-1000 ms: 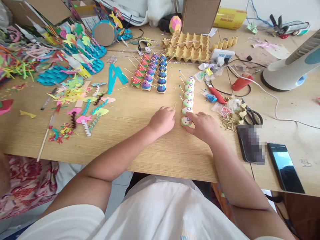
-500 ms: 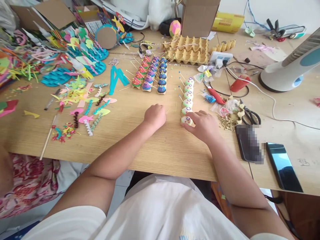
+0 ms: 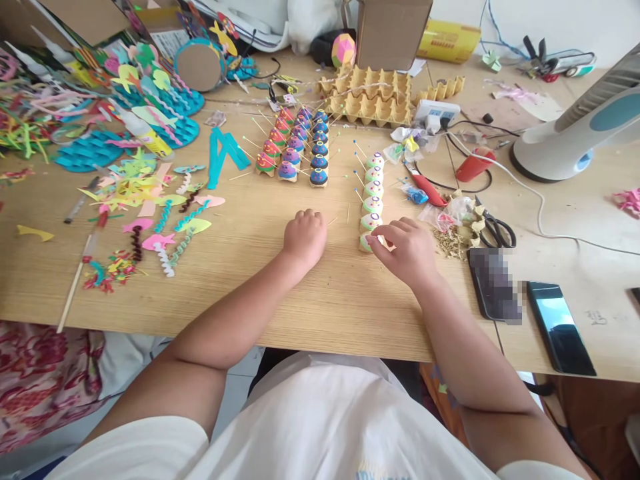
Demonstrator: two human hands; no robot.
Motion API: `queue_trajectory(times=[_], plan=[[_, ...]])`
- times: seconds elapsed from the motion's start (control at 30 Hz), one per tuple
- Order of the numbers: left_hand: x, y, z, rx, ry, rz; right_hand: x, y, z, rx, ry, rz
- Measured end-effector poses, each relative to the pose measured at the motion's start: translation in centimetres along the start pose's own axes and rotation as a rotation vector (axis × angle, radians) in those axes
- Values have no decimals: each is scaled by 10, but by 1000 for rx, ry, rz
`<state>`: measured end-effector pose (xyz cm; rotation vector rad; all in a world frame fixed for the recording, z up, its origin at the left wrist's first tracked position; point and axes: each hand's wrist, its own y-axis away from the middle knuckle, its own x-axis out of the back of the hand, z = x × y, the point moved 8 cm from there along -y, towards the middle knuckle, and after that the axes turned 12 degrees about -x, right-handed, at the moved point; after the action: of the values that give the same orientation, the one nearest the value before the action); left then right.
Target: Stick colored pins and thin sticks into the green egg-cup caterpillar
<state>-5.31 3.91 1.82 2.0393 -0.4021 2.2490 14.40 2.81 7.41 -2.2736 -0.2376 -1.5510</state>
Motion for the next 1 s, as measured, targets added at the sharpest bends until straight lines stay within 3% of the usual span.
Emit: queue_trajectory(times=[0.13, 0.27, 0.37, 0.5, 0.7, 1.0], plan=[[7, -1, 4, -47, 146, 48, 3, 2, -2, -24, -117, 59], [36, 5, 33, -230, 366, 265, 2, 1, 7, -165, -356, 98], [46, 14, 52, -312, 361, 332, -6, 1, 14, -255, -632, 68], [46, 17, 62, -356, 314, 326, -20, 0, 21, -356, -910, -5], [47, 18, 67, -423, 345, 325, -23, 0, 25, -392, -1017, 15], [43, 17, 57, -294, 572, 386, -42, 2, 22, -462, -1255, -81]])
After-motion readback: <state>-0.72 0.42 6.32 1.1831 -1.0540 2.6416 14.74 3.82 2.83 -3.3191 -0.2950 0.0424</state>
